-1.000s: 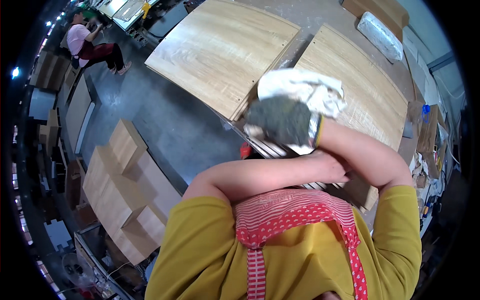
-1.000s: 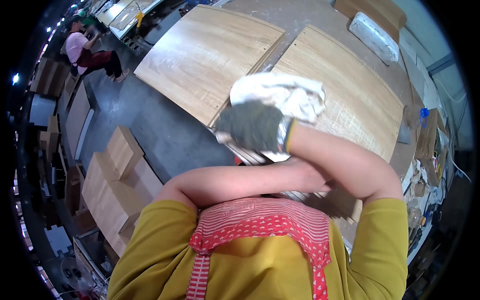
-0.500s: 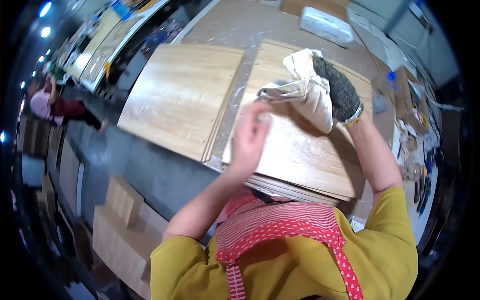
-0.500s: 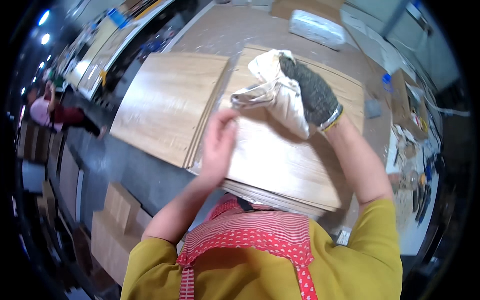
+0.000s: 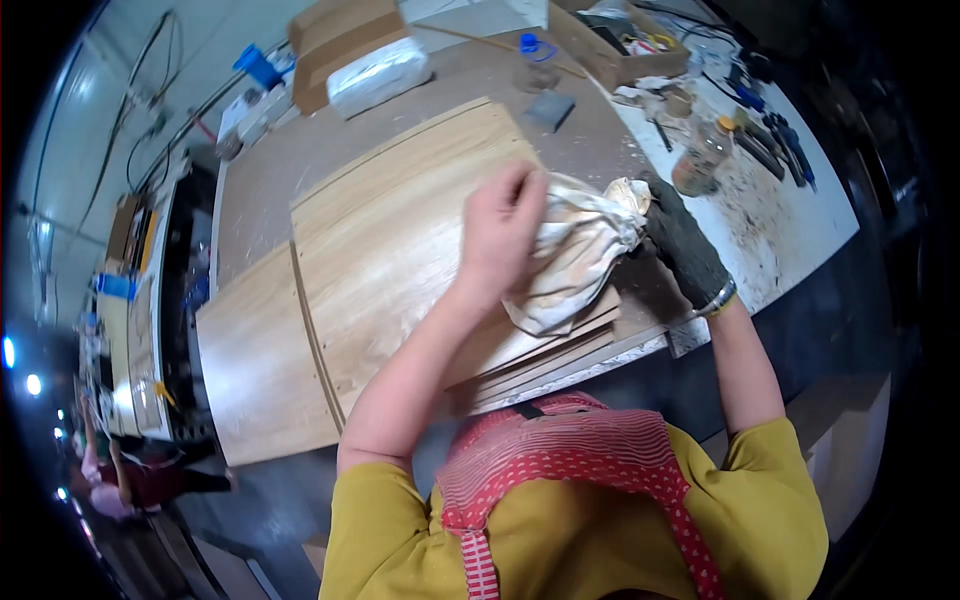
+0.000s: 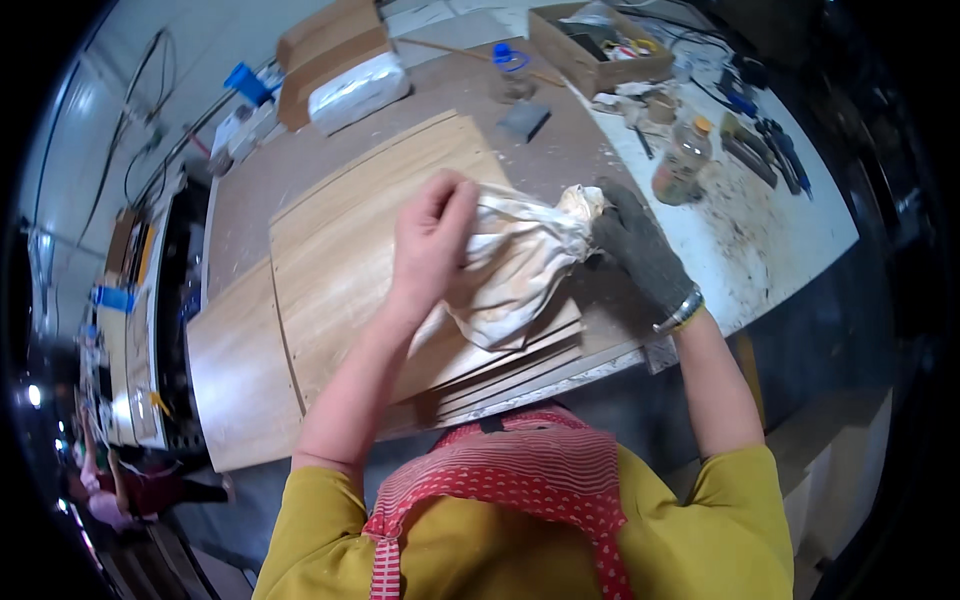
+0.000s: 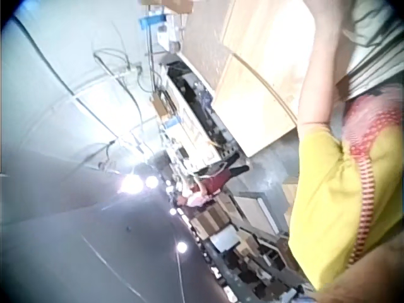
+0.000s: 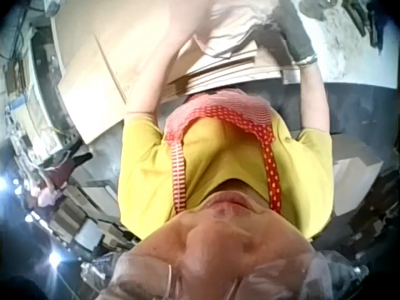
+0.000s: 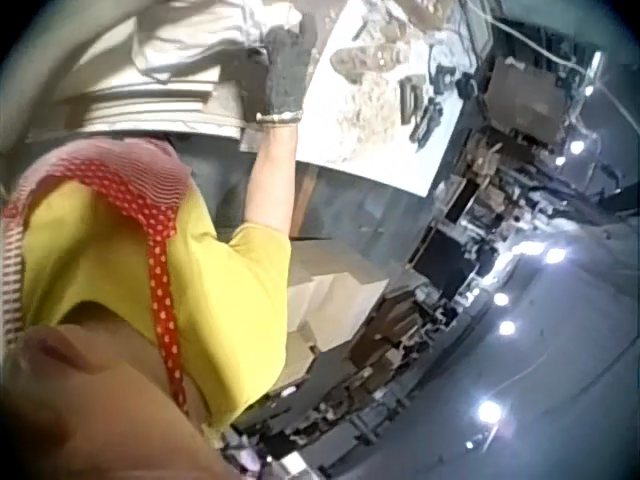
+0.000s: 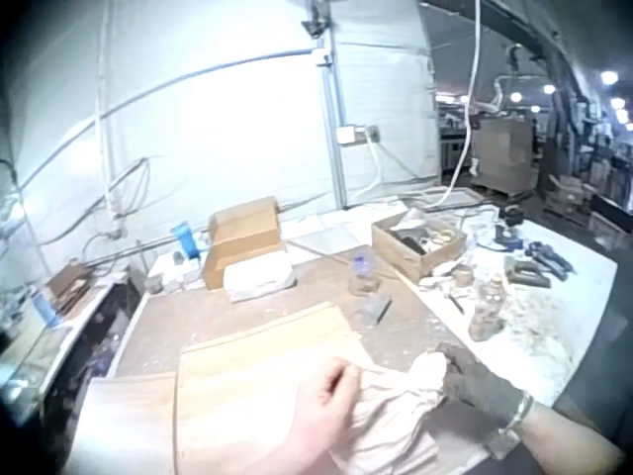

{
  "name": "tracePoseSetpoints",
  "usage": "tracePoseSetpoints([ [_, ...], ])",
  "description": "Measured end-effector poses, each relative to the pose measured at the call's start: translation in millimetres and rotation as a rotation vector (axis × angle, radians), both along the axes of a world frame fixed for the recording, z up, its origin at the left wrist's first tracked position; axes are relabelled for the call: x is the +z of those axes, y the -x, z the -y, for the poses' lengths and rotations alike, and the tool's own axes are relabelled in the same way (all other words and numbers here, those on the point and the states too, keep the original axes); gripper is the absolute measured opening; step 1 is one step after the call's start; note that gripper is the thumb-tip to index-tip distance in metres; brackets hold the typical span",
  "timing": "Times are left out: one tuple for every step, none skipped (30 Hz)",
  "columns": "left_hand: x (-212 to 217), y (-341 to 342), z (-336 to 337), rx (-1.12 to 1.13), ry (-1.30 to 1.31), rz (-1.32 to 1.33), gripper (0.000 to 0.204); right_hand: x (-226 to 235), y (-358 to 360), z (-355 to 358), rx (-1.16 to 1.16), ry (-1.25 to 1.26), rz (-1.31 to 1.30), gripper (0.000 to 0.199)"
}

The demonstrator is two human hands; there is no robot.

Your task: The person wipes the surface of a wooden board with a cloth. They repeatedly pour liquid from a bottle onto the cloth and continue wiping the board, occasionally flipping it over to clean the other side.

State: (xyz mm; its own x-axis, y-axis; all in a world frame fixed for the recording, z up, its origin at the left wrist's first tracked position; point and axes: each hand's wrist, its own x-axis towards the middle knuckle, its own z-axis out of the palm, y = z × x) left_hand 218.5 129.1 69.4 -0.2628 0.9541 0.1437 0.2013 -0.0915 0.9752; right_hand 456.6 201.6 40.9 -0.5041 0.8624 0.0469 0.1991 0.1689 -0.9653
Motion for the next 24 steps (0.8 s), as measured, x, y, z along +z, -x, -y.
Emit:
tracePoseSetpoints([
  [12.5,-26.9,-4.8,-0.106,-0.106,-0.044,0.015,-12.6,-23.1,-3.5,0.025,-0.133,-0.009,0.058],
  [22.2,-54.7,-9.1,-0.214,-0.257,-0.138,0.015,-16.3,-35.9,3.2,0.058,-0.009,-0.100,0.059],
  [25.1,-80.9,-21.5,-0.318,-0.392,-0.179,0.017,-27.2,-56.5,11.8,0.051,0.178,-0.207,0.060],
  [31.0,-102.9,-28.5,-0.435,-0.376,-0.116,0.016,-40.4,-75.0,19.3,0.036,0.367,-0.320,0.060],
  [29.8,-122.3,-36.3,-0.476,-0.415,-0.055,0.016,-55.0,-88.8,28.3,-0.075,0.485,-0.467,0.054],
  [30.9,-135.5,-43.0,-0.519,-0.422,-0.072,0.017,-51.0,-88.7,36.0,-0.105,0.589,-0.619,0.051],
  [28.6,-143.4,-49.6,-0.467,-0.484,-0.157,0.016,-46.2,-87.2,41.0,-0.131,0.693,-0.768,0.049],
  [23.3,-152.4,-59.8,-0.423,-0.551,-0.238,0.016,-58.8,-100.7,35.6,-0.093,0.543,-0.691,0.044],
  [17.6,-154.5,-67.8,-0.366,-0.612,-0.321,0.015,-46.1,-108.3,38.2,-0.146,0.608,-0.732,0.042],
  [10.6,-147.5,-78.9,-0.218,-0.624,-0.505,0.015,-37.8,-121.3,35.1,-0.118,0.573,-0.701,0.043],
  [-1.0,-138.3,-94.7,-0.179,-0.614,-0.649,0.018,-35.8,-146.0,30.7,-0.108,0.533,-0.671,0.045],
  [-16.1,-133.5,-109.2,-0.190,-0.399,-0.547,0.022,-57.2,-171.2,20.7,-0.207,0.440,-0.657,0.046],
  [-27.3,-129.6,-119.1,-0.190,-0.183,-0.445,0.028,-79.5,-194.3,9.4,-0.300,0.353,-0.630,0.048],
  [-33.6,-130.8,-116.1,-0.204,-0.137,-0.397,0.039,-76.3,-196.3,0.7,-0.341,0.369,-0.685,0.049],
  [-39.7,-142.3,-105.9,-0.233,-0.088,-0.343,0.050,-61.6,-186.8,4.1,-0.307,0.468,-0.800,0.050],
  [-44.2,-158.3,-95.0,-0.391,0.068,-0.224,0.065,-45.4,-176.2,4.0,-0.275,0.564,-0.915,0.051],
  [-55.0,-173.6,-86.1,-0.568,0.131,-0.021,0.061,-17.8,-143.6,13.5,-0.139,0.750,-1.081,0.051],
  [-58.8,-188.5,-78.0,-0.639,0.245,0.347,0.056,-22.6,-134.6,11.9,-0.110,0.766,-1.110,0.050],
  [-59.9,-197.3,-75.8,-0.692,0.355,0.718,0.052,-35.9,-130.5,8.6,-0.167,0.768,-1.149,0.049],
  [-59.1,-201.7,-80.5,-0.643,0.360,0.755,0.050,-31.9,-129.2,11.3,-0.220,0.705,-1.115,0.048],
  [-57.6,-203.5,-85.1,-0.595,0.365,0.790,0.048,-27.5,-127.1,13.6,-0.276,0.642,-1.080,0.046],
  [-56.1,-204.4,-89.4,-0.549,0.372,0.824,0.047,-33.3,-126.8,11.7,-0.325,0.550,-0.962,0.044],
  [-55.2,-209.7,-91.3,-0.536,0.441,0.866,0.046,-46.5,-131.0,10.6,-0.395,0.456,-0.841,0.042],
  [-53.0,-213.8,-93.1,-0.528,0.513,0.902,0.046,-69.6,-134.5,4.7,-0.398,0.514,-0.875,0.041],
])
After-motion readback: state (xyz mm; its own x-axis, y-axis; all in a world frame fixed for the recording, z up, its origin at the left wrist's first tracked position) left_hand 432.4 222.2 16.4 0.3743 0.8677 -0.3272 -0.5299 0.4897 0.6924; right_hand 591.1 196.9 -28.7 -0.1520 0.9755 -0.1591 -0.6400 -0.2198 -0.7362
